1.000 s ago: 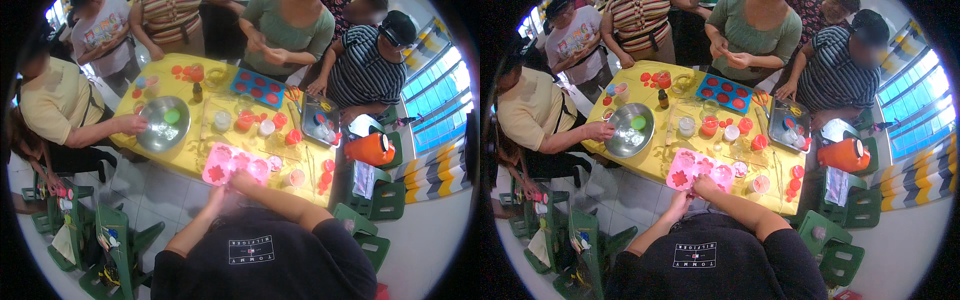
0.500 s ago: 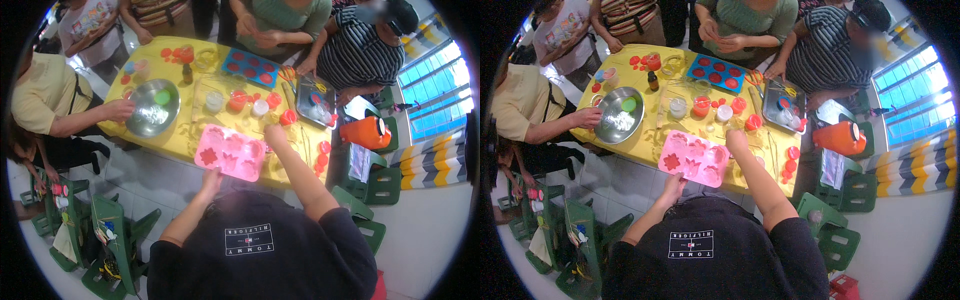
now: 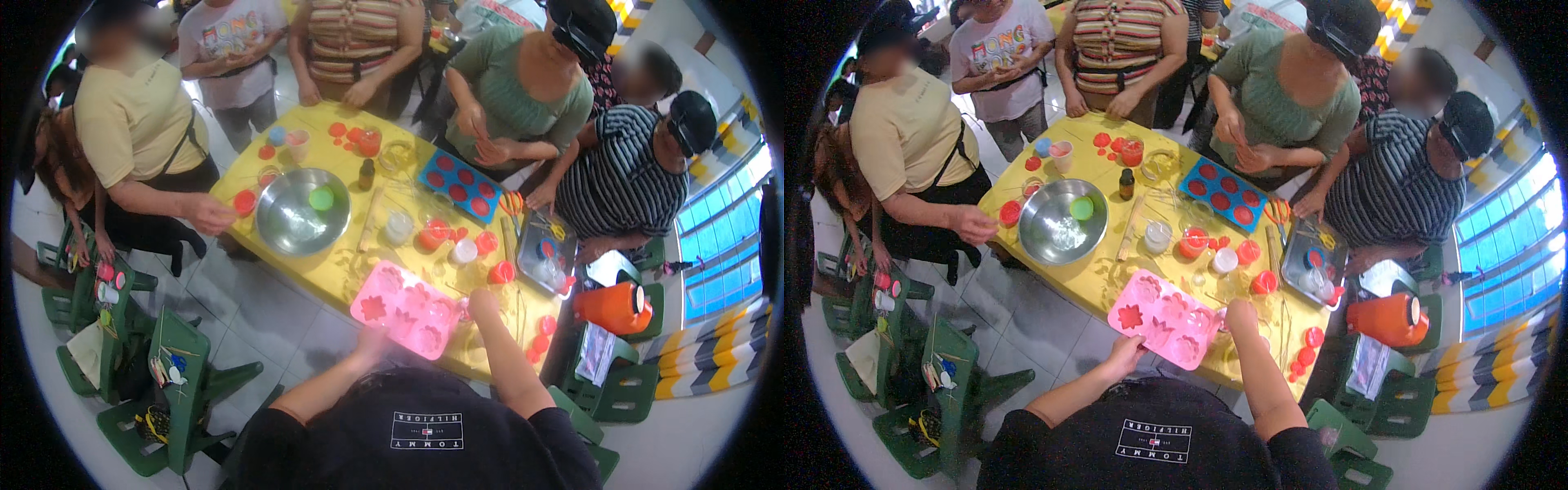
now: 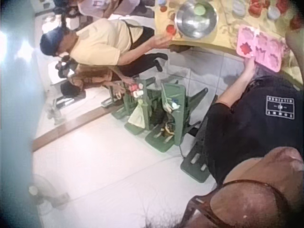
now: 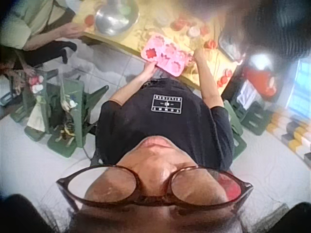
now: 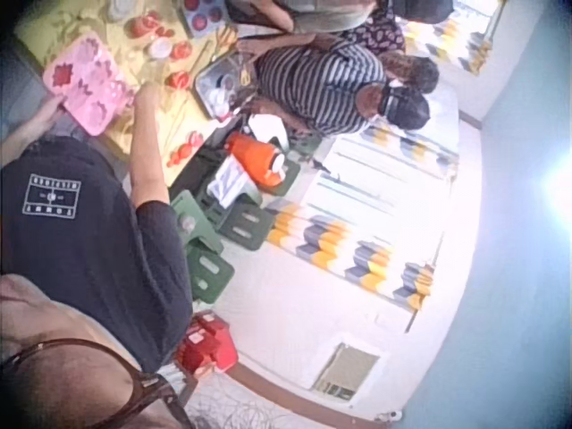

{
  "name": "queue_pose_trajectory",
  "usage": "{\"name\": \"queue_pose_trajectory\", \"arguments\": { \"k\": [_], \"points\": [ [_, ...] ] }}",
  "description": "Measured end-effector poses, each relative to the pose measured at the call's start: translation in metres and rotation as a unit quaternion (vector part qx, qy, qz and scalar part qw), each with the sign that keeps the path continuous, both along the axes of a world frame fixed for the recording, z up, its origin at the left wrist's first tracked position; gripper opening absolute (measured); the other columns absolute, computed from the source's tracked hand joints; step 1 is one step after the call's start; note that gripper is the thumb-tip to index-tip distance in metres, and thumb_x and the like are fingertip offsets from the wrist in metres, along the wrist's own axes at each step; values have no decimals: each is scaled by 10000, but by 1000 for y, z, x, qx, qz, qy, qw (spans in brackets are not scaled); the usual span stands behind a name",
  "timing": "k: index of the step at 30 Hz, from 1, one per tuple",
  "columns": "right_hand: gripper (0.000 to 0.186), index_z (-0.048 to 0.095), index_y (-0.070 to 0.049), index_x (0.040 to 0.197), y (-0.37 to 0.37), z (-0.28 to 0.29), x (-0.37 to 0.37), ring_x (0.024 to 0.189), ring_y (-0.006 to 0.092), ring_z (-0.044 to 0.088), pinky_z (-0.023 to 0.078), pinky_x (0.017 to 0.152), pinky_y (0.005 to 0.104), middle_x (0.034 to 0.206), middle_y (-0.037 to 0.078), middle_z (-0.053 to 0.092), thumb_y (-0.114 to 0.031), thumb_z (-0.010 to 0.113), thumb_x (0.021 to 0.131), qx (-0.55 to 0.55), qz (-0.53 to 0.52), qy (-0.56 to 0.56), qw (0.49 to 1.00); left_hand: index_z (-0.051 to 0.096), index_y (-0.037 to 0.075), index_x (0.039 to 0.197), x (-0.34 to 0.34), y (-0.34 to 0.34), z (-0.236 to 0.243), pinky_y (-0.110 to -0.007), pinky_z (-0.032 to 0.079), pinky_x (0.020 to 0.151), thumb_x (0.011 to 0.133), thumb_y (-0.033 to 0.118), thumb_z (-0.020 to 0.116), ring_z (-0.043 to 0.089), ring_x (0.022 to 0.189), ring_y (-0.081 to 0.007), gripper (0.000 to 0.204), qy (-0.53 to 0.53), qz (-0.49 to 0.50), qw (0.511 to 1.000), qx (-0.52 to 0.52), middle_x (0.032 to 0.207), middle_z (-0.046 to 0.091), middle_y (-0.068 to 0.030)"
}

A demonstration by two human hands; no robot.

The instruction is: The person pours a pink liquid from a plastic cup into a pink silicone mold with flower-shaped cavities. They then use a metal bowl to cover the mold and tap it to settle the liquid. The person repeats this process with multiple molds and liquid containers.

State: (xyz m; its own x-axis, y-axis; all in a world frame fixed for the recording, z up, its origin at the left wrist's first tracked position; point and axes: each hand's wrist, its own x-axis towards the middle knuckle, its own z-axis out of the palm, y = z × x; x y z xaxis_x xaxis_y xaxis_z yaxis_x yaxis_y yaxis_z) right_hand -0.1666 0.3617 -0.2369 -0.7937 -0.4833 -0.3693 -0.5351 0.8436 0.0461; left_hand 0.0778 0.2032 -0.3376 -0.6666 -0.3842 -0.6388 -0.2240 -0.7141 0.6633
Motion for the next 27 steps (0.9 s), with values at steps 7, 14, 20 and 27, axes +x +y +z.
{"name": "queue_pose_trajectory", "arguments": {
  "k": [7, 14, 20, 27],
  "points": [
    [169, 662, -53, 800, -15, 15, 3, 825, 301, 637, 495, 713, 396, 843, 167, 653, -157, 540, 745, 11, 34, 21, 999, 491, -8, 1086, -3, 3, 14, -381, 487, 824, 789, -13, 511, 559, 929, -233, 298, -10, 80, 993, 89, 1011, 559, -119],
    [223, 662, -101, 919, -61, 41, 31, 816, 319, 627, 493, 721, 402, 881, 149, 649, -119, 536, 736, -75, 111, -54, 990, 503, 17, 1058, -2, 2, 24, -404, 459, 848, 755, -17, 552, 559, 910, -214, 309, -4, 104, 988, 112, 1009, 564, -92],
    [212, 654, -96, 920, -86, 24, 103, 805, 303, 603, 487, 730, 393, 814, 129, 630, -116, 529, 750, -128, 269, -87, 951, 511, 28, 1037, 2, -1, 28, -404, 455, 840, 755, -18, 542, 559, 896, -211, 287, 32, 87, 987, 130, 974, 574, -75],
    [187, 628, -74, 895, -91, 15, 127, 938, 245, 545, 469, 789, 361, 937, 70, 616, -133, 541, 740, -58, 319, -79, 943, 510, 19, 1044, 4, -1, 31, -360, 456, 848, 787, -17, 499, 556, 908, -203, 259, 45, 74, 988, 125, 974, 570, -83]
  ]
}}
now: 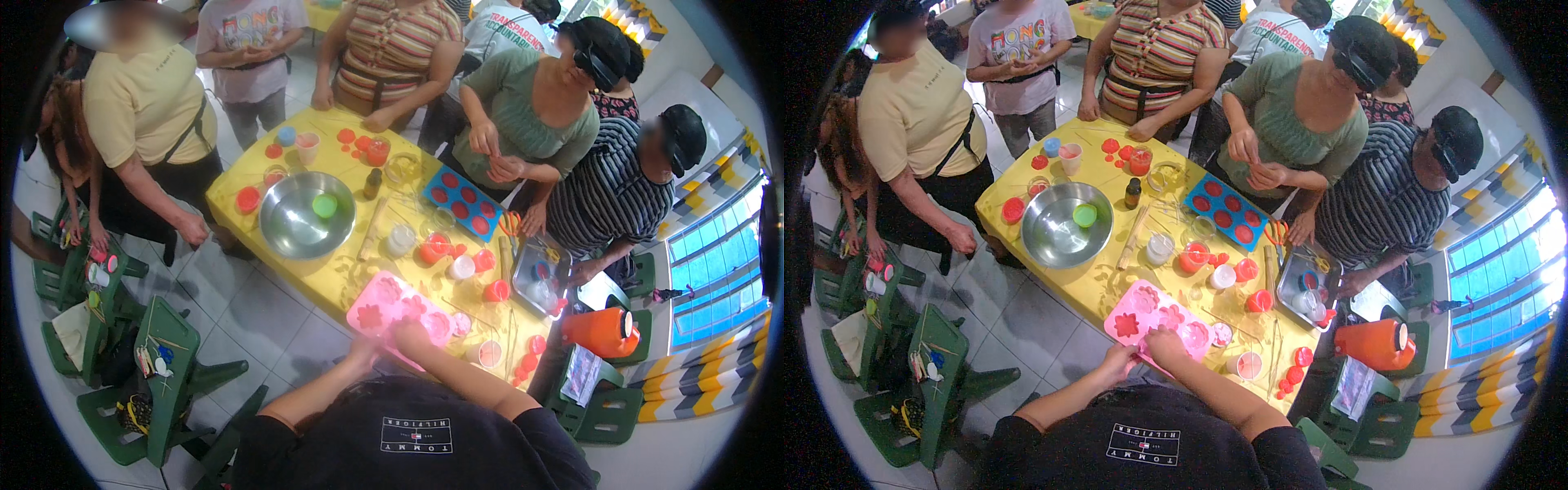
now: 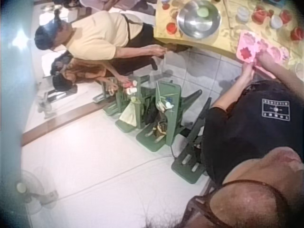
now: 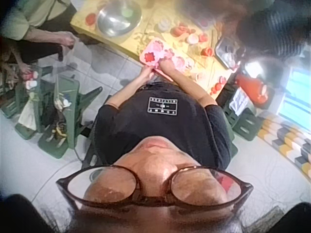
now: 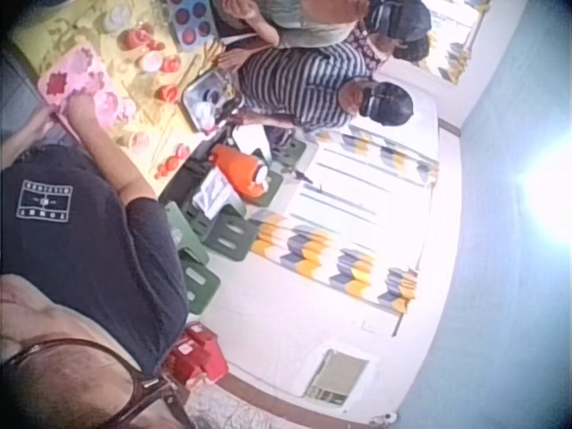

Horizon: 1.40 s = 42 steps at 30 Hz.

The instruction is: The person pours a pink liquid from a plastic cup into a pink silicone mold with flower-shaped cavities. They then use a metal bowl to cover the mold and tap it to settle the liquid. The person repeats this process with multiple molds and liquid containers.

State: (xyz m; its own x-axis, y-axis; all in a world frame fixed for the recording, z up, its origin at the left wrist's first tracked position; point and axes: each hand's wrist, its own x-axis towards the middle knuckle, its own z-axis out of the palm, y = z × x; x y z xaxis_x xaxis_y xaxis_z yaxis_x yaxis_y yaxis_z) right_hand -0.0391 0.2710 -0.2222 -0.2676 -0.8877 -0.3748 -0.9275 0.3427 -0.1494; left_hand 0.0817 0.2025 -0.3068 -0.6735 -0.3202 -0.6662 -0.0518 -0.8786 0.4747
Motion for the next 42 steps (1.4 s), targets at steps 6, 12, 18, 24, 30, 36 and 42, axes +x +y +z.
{"name": "queue_pose_trajectory", "arguments": {
  "k": [6, 12, 18, 24, 30, 36, 42],
  "points": [
    [196, 618, -87, 911, 13, -18, 2, 971, 226, 503, 443, 769, 347, 972, 30, 587, -175, 541, 755, -65, 88, 49, 993, 515, 24, 1057, 2, -2, 9, -337, 464, 795, 807, 8, 493, 555, 863, -187, 251, 44, -29, 998, -23, 957, 573, -77],
    [192, 623, -95, 891, 12, -16, 5, 961, 213, 500, 439, 761, 337, 959, 26, 581, -199, 558, 744, -38, 123, 60, 990, 526, 22, 1041, 1, 0, 24, -321, 460, 748, 806, 9, 503, 548, 822, -181, 237, 40, 0, 999, -15, 931, 577, -71],
    [157, 635, -106, 829, 6, -22, 6, 968, 206, 489, 433, 776, 328, 917, 16, 579, -209, 563, 736, -4, 71, 14, 997, 526, 20, 1045, 1, -1, 19, -324, 463, 749, 815, 24, 509, 552, 841, -185, 230, 65, -16, 998, -12, 945, 579, -75],
    [157, 641, -114, 792, 8, -37, 1, 949, 194, 482, 426, 784, 319, 864, 6, 577, -228, 585, 701, -26, 66, -15, 997, 522, 33, 1063, 3, -1, 24, -314, 456, 735, 828, 42, 507, 552, 875, -181, 236, 66, -19, 997, -29, 980, 577, -69],
    [154, 636, -130, 779, 11, -50, 4, 943, 187, 480, 419, 773, 315, 850, -4, 573, -252, 598, 694, -54, 80, 17, 995, 521, 46, 1045, 8, -1, 6, -302, 448, 734, 840, 53, 494, 545, 865, -166, 206, 50, -32, 998, -34, 967, 570, -53],
    [132, 631, -123, 784, 9, -28, 5, 951, 193, 482, 419, 786, 313, 867, -4, 576, -223, 583, 713, -28, 92, 2, 995, 518, 35, 1036, 4, -2, 7, -315, 469, 724, 822, 18, 496, 549, 859, -177, 216, 19, -25, 999, -33, 961, 572, -65],
    [256, 666, 6, 812, 3, -21, -3, 897, 327, 575, 458, 806, 389, 915, 189, 621, -179, 496, 764, -17, 135, -64, 989, 515, 21, 1035, 6, 3, -22, -322, 466, 737, 815, 13, 493, 551, 864, -190, 222, 18, -12, 1000, -23, 956, 574, -75]
  ]
}}
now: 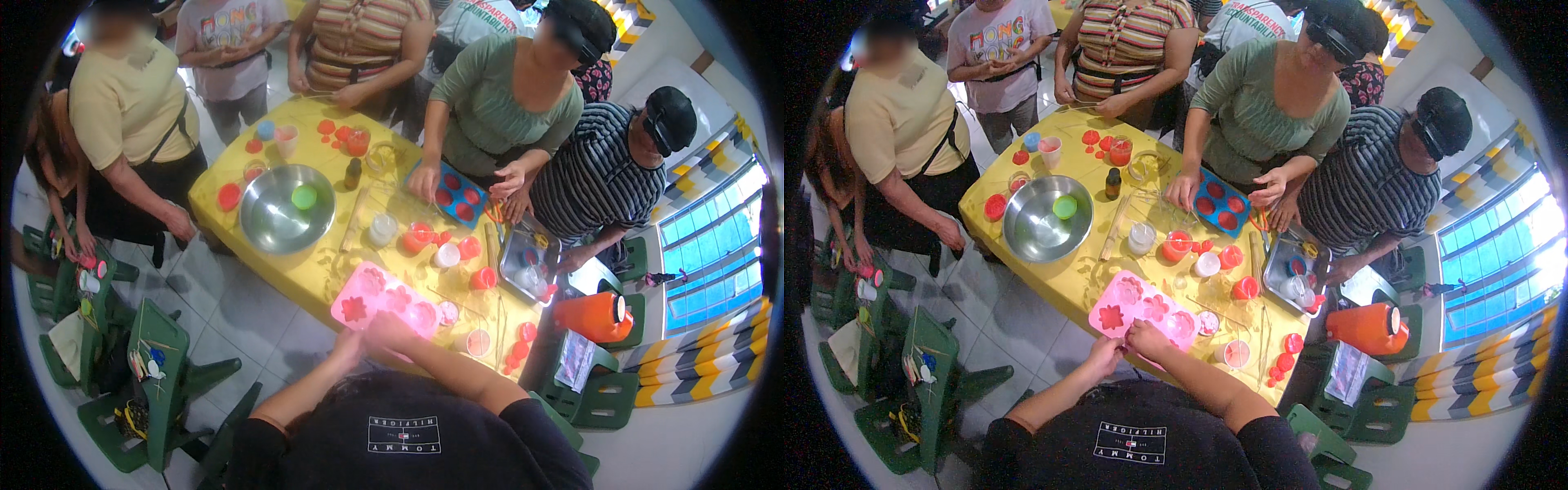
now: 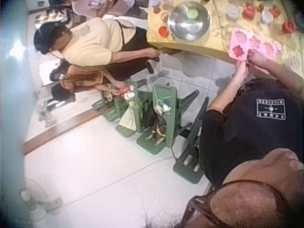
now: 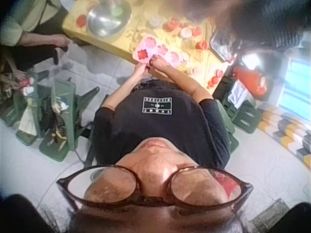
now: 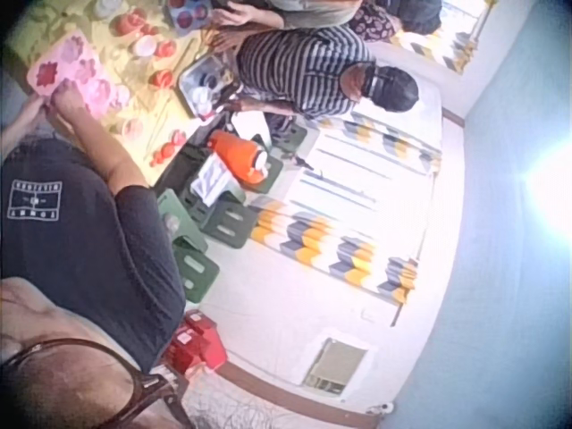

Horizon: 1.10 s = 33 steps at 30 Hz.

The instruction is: The person pours a pink liquid from a plastic cup into a pink silicone mold with flower-shaped cavities. They then use a metal bowl to cover the mold and tap it to settle the liquid. The person repeats this process with multiple molds and liquid containers.

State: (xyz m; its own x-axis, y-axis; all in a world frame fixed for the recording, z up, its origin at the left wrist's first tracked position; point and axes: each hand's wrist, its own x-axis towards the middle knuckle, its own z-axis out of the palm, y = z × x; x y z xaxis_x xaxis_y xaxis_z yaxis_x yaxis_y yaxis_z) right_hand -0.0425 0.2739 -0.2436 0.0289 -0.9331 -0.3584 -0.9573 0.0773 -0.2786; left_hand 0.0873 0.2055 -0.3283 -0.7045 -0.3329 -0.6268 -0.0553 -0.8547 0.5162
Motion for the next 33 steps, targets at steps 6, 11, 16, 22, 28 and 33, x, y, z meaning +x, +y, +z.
{"name": "queue_pose_trajectory", "arguments": {
  "k": [6, 11, 16, 22, 28, 33],
  "points": [
    [285, 666, 9, 832, 0, -5, -10, 900, 322, 573, 455, 809, 387, 925, 188, 619, -214, 499, 772, -13, 11, -34, 999, 508, 30, 1068, -4, 1, 11, -319, 458, 771, 806, 2, 488, 545, 896, -197, 264, 8, 20, 1000, 9, 996, 569, -77],
    [351, 652, 33, 891, -13, 15, -4, 923, 316, 588, 458, 817, 379, 967, 210, 613, -268, 503, 787, 86, -57, -67, 992, 511, 38, 1059, -1, 2, 0, -318, 457, 774, 805, -1, 488, 544, 893, -189, 258, 8, 43, 999, 15, 990, 570, -67],
    [169, 646, -74, 794, -2, 8, 1, 946, 228, 517, 437, 845, 317, 865, 49, 605, -206, 556, 740, 17, -71, -31, 997, 524, 38, 1040, -5, 3, 22, -326, 467, 758, 809, 7, 500, 546, 884, -189, 234, 19, 55, 998, 12, 980, 572, -63],
    [177, 631, -50, 783, -3, 8, 1, 929, 237, 517, 446, 821, 320, 850, 55, 606, -203, 556, 736, 15, -87, -51, 995, 523, 42, 1041, -6, 4, 42, -332, 472, 757, 802, 3, 501, 546, 872, -193, 244, -11, 62, 998, 24, 970, 570, -65],
    [160, 625, -60, 764, 1, -10, 0, 880, 226, 529, 453, 787, 322, 830, 44, 614, -196, 553, 721, -43, -49, 15, 998, 512, 43, 1062, -3, 2, 32, -331, 458, 806, 784, -12, 493, 541, 891, -194, 284, 1, 34, 999, 28, 980, 565, -68],
    [318, 629, -15, 902, -14, 15, -7, 945, 301, 546, 446, 824, 364, 962, 162, 579, -282, 540, 753, 76, -63, -44, 994, 493, 6, 1043, -2, 6, 12, -325, 466, 757, 772, -13, 513, 558, 851, -199, 272, -4, 59, 998, 18, 943, 569, -94]
  ]
}}
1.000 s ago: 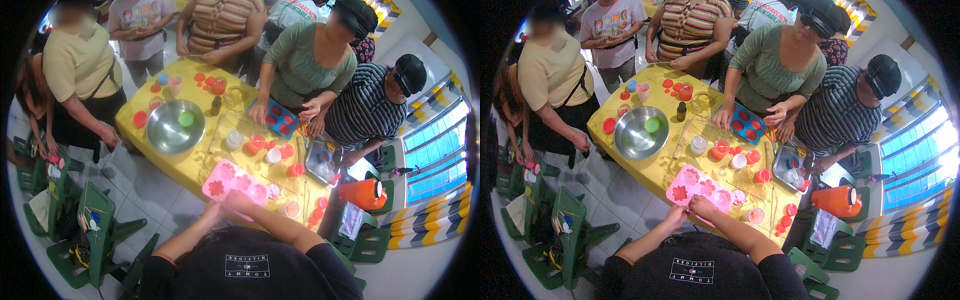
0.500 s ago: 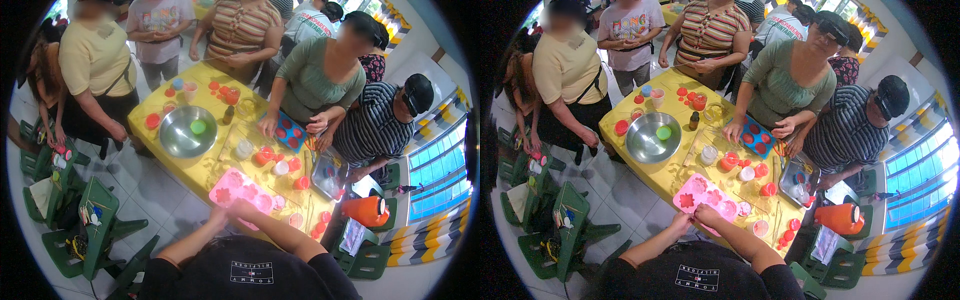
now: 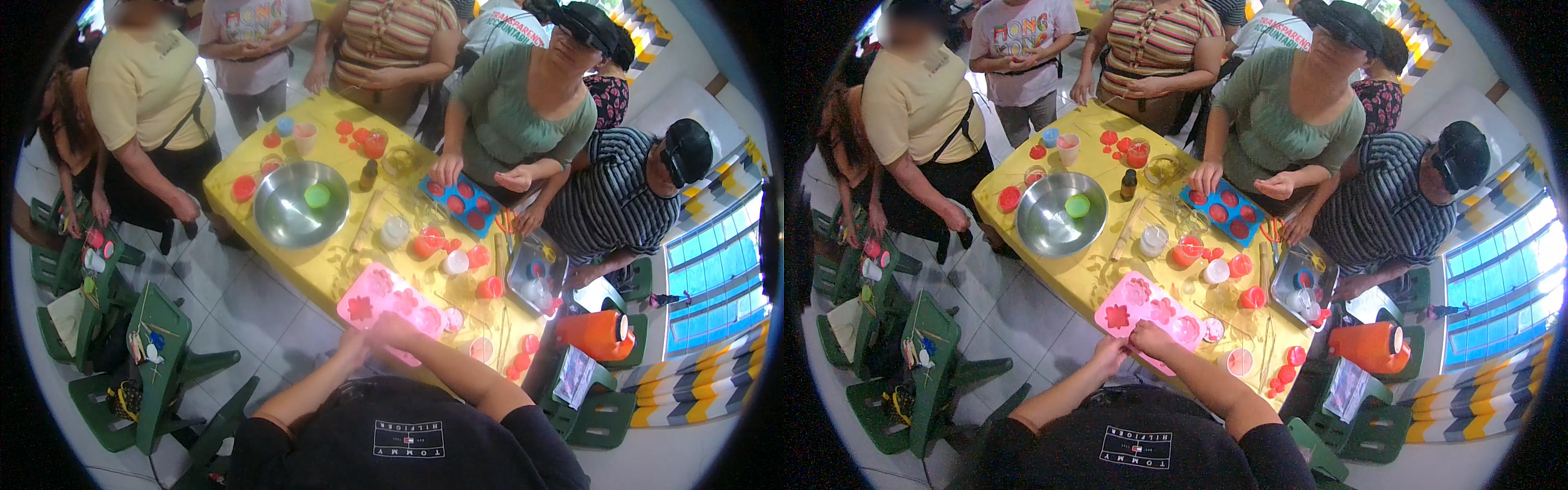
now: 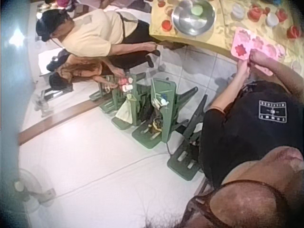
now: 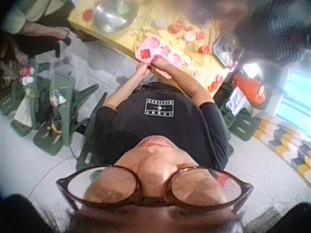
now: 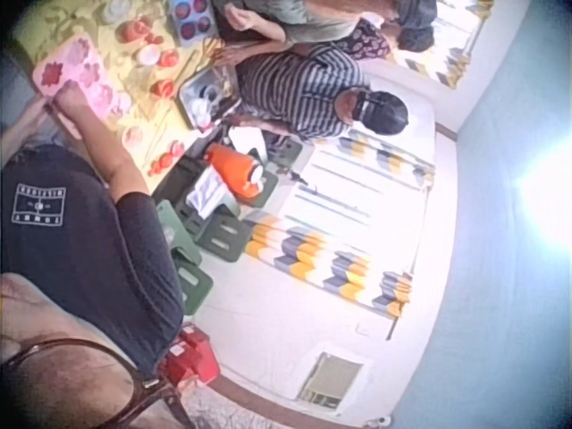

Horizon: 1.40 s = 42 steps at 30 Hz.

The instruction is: The person pours a pink liquid from a plastic cup into a pink silicone mold with flower-shaped cavities. They then use a metal bowl to cover the mold and tap it to settle the liquid. The person repeats this process with multiple molds and liquid containers.

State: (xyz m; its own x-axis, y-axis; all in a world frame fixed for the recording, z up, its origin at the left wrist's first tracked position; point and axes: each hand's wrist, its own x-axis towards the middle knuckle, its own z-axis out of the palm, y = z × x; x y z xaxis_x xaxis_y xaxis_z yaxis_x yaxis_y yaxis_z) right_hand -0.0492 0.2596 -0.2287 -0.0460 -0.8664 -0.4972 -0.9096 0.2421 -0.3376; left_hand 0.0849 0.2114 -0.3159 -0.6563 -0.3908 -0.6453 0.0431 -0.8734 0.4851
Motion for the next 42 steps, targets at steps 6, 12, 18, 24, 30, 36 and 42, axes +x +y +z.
{"name": "queue_pose_trajectory", "arguments": {
  "k": [6, 12, 18, 24, 30, 36, 42],
  "points": [
    [286, 652, -1, 863, 14, -32, -8, 911, 331, 553, 446, 807, 408, 961, 201, 589, -247, 531, 778, -93, 35, -9, 995, 487, -17, 1032, -2, 0, 9, -322, 481, 695, 780, -5, 527, 576, 807, -202, 255, 16, 8, 1000, 12, 911, 574, -106],
    [57, 586, -74, 695, 27, -36, -3, 819, 235, 543, 445, 752, 323, 739, 62, 587, -117, 547, 698, -212, 66, 104, 970, 502, 32, 1082, -1, -1, -8, -336, 459, 809, 801, 9, 498, 555, 902, -192, 282, -5, -14, 1000, 20, 1003, 573, -73],
    [44, 566, -69, 669, 38, -26, -18, 668, 282, 541, 455, 685, 369, 670, 104, 551, -101, 553, 697, -316, -21, 34, 948, 487, 21, 1098, -6, -3, 2, -356, 466, 828, 811, 0, 484, 555, 937, -210, 288, 4, -2, 1000, -12, 1034, 565, -91],
    [58, 625, -25, 692, 64, 20, -68, 677, 335, 568, 468, 639, 427, 671, 154, 594, -57, 576, 692, -359, -282, 72, 887, 451, 22, 1126, -2, -3, -2, -376, 450, 875, 816, -4, 493, 526, 998, -228, 313, -24, 3, 999, 23, 1080, 540, -102],
    [73, 642, -31, 671, 95, 29, -108, 696, 341, 589, 478, 656, 414, 717, 169, 621, -35, 569, 678, -303, -366, 199, 857, 472, 28, 1083, -4, -5, 3, -363, 451, 846, 824, 20, 502, 538, 961, -216, 261, -5, -13, 1000, 10, 1052, 553, -97],
    [96, 653, -29, 724, 101, 5, -107, 786, 338, 622, 501, 681, 408, 787, 184, 639, -28, 563, 691, -8, -321, 224, 920, 479, 33, 1103, -4, -7, 1, -362, 452, 836, 826, 33, 502, 553, 932, -212, 278, -32, -36, 999, 4, 1041, 563, -89],
    [126, 652, -31, 816, 105, -15, -113, 837, 319, 627, 509, 719, 386, 865, 171, 647, -50, 578, 716, 37, -358, 203, 911, 481, 38, 1103, -3, -8, 6, -343, 441, 791, 810, 34, 520, 534, 938, -195, 296, 2, -35, 999, 12, 1044, 548, -78]
  ]
}}
